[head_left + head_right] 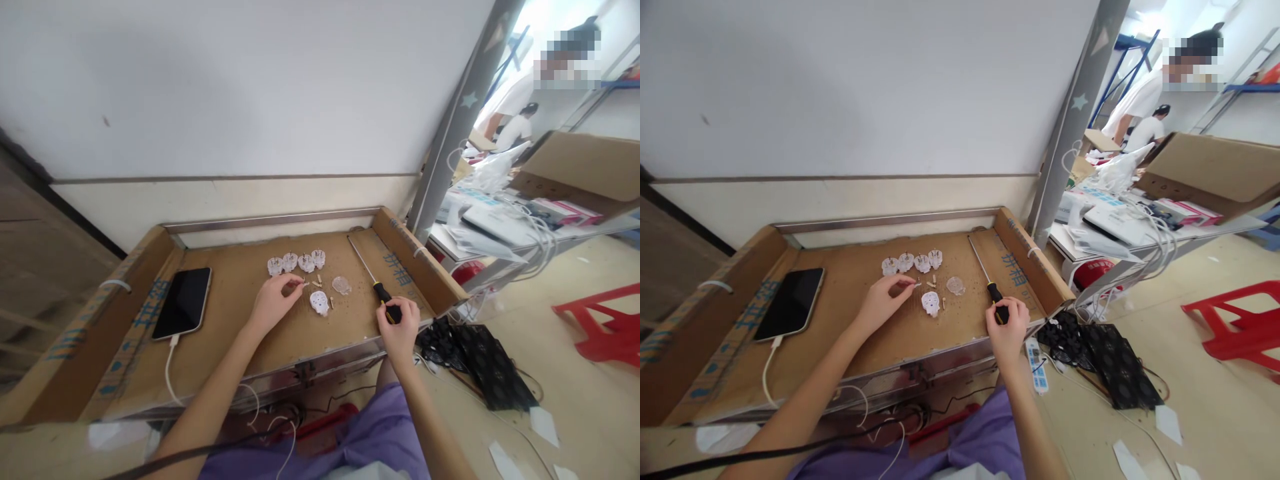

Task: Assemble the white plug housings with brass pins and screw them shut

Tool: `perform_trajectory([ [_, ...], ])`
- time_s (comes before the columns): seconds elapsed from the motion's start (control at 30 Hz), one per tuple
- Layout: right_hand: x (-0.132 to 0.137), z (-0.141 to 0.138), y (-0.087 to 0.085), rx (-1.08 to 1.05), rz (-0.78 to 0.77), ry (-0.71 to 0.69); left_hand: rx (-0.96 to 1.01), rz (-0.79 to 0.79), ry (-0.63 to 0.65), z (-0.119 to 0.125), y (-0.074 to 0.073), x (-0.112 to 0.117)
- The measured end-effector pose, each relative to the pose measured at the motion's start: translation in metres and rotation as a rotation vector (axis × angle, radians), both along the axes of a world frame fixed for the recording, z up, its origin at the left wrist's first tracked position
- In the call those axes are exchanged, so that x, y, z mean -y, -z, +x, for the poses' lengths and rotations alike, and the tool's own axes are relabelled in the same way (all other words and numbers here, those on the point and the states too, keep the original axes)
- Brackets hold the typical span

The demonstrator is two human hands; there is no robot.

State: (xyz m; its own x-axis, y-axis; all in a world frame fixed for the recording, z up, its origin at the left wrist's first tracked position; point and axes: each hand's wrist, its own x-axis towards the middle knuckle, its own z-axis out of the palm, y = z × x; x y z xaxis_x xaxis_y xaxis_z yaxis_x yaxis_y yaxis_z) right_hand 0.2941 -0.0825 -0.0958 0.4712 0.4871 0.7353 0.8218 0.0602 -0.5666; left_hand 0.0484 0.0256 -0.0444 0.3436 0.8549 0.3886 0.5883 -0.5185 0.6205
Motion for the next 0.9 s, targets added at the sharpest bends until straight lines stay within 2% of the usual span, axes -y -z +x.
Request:
perform_trajectory([
  [0.1,0.0,0.0,0.0,-0.001,0.003,-0.003,0.023,0.015,0.06,0.024,-0.007,0.002],
  [0.17,0.0,0.0,0.0,-0.001,0.005,-0.006,-0.041,0.046,0.113,0.045,-0.011,0.005],
  [0.33,0.0,-0.001,-0.001,0.0,-0.004,-0.014,-0.216,0.155,0.178,0.079,-0.007,0.007],
  [0.53,0.0,-0.001,0.0,-0.014,-0.008,-0.009,-0.292,0.17,0.17,0.084,-0.004,0.001],
  [0.9,0.001,-0.001,0.0,-0.024,-0.018,-0.005,-0.263,0.123,0.196,0.084,0.0,0.005],
])
